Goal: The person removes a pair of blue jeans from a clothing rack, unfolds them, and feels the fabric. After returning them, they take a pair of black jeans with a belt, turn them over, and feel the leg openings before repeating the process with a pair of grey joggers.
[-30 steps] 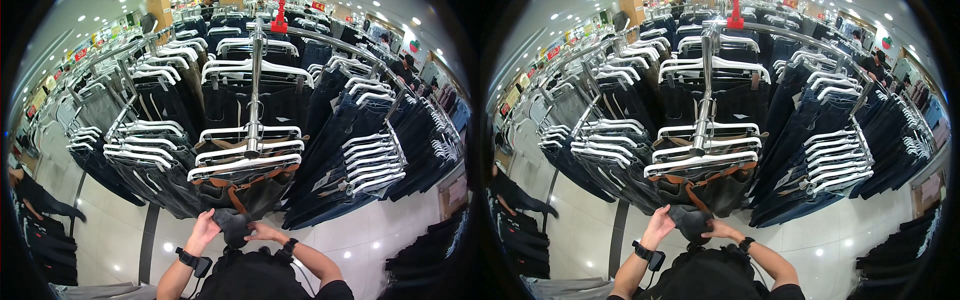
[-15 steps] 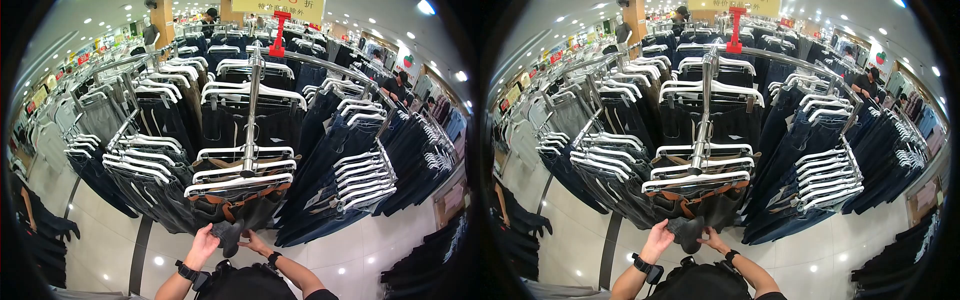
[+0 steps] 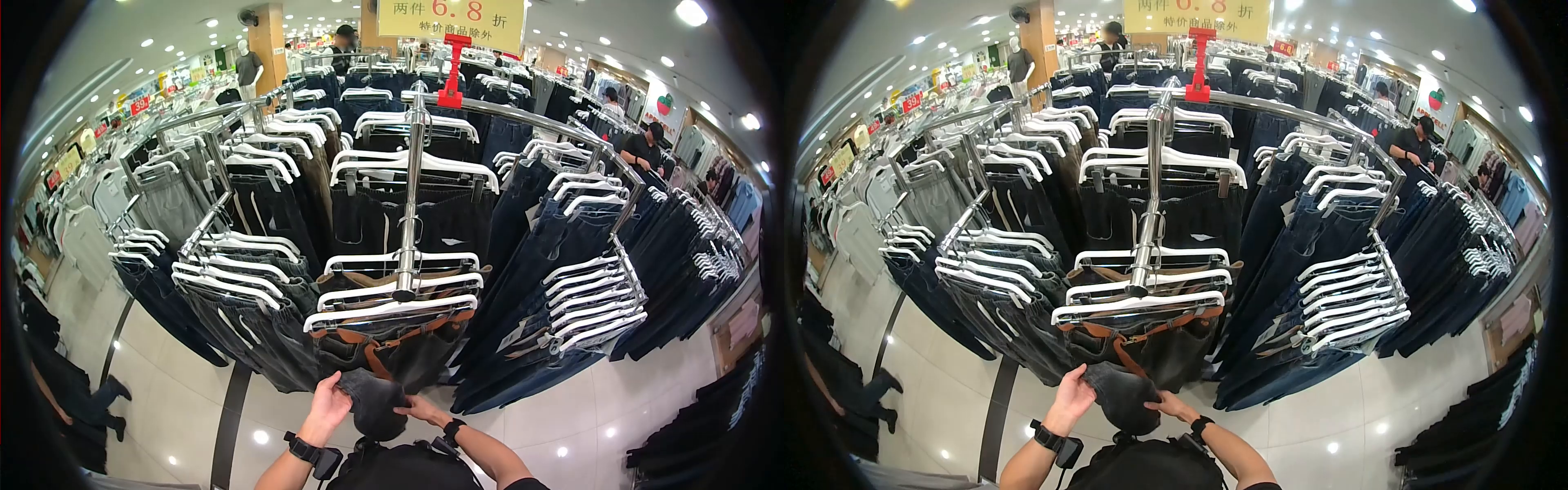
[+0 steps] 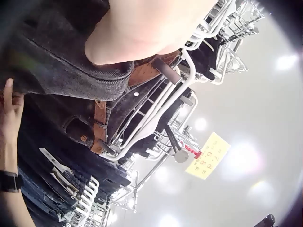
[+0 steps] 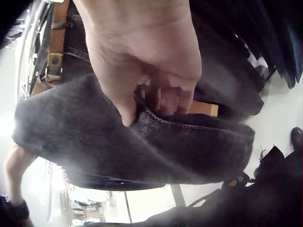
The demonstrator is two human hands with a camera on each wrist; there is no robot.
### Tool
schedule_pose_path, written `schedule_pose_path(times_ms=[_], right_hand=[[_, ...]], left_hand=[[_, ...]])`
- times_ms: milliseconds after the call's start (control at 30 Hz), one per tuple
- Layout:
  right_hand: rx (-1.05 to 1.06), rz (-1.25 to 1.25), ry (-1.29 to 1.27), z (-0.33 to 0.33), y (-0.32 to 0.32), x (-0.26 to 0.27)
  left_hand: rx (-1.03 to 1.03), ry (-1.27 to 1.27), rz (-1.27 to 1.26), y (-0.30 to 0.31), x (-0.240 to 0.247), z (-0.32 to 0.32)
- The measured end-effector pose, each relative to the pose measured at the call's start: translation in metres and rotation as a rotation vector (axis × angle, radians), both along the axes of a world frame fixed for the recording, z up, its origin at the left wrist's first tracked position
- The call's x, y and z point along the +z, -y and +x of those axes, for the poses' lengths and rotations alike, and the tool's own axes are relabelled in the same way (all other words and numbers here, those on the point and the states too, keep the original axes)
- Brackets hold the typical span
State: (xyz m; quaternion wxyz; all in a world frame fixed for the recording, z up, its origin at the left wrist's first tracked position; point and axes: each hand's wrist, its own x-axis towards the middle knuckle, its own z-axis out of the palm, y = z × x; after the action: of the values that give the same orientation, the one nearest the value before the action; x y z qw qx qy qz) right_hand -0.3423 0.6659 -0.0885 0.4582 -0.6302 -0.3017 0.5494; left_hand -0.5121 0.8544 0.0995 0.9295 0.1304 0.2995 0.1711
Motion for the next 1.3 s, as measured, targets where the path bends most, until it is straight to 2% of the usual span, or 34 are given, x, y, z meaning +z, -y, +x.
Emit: schedule_pose_path(times_ms=[100, 167, 333, 467, 533, 667, 867, 1067, 1133, 1267, 1300], right_hand=[[-0.047, -0.041, -0.086, -0.002, 0.003, 0.009], [-0.088, -0.063, -0.067, -0.008, 0.005, 0.048], [-0.202, -0.055, -0.225, -0.003, 0.003, 0.041], [-0.323, 0.022, -0.328, -0.01, 0.002, 0.071], [-0.32, 0.018, -0.346, -0.01, 0.003, 0.066], [-0.313, -0.028, -0.428, -0.016, 0.005, 0.066], [-0.352, -0.001, -0.574, -0.027, -0.006, 0.099], [-0.47, 0.073, -0.87, -0.031, -0.016, 0.12], [-0.503, 0.105, -0.904, -0.031, -0.02, 0.129], [-0.579, 0.166, -0.974, -0.037, -0.031, 0.164], [-0.593, 0.184, -0.985, -0.039, -0.033, 0.162]], left_hand=[[0.002, -0.019, 0.02, -0.005, -0.017, -0.004], [0.004, -0.03, 0.045, -0.008, -0.031, -0.006], [0.08, -0.1, 0.109, -0.01, -0.063, -0.018], [0.025, -0.22, 0.147, -0.008, -0.08, -0.03], [0.002, -0.289, 0.14, -0.01, -0.101, -0.04], [-0.045, -0.216, 0.045, -0.015, -0.129, -0.058], [0.004, -0.247, 0.028, -0.01, -0.127, -0.057], [-0.026, -0.298, 0.039, -0.017, -0.143, -0.064], [-0.055, -0.364, 0.093, -0.007, -0.123, -0.066], [-0.245, -0.475, 0.109, 0.004, -0.106, -0.071], [-0.27, -0.51, 0.109, 0.012, -0.085, -0.068]])
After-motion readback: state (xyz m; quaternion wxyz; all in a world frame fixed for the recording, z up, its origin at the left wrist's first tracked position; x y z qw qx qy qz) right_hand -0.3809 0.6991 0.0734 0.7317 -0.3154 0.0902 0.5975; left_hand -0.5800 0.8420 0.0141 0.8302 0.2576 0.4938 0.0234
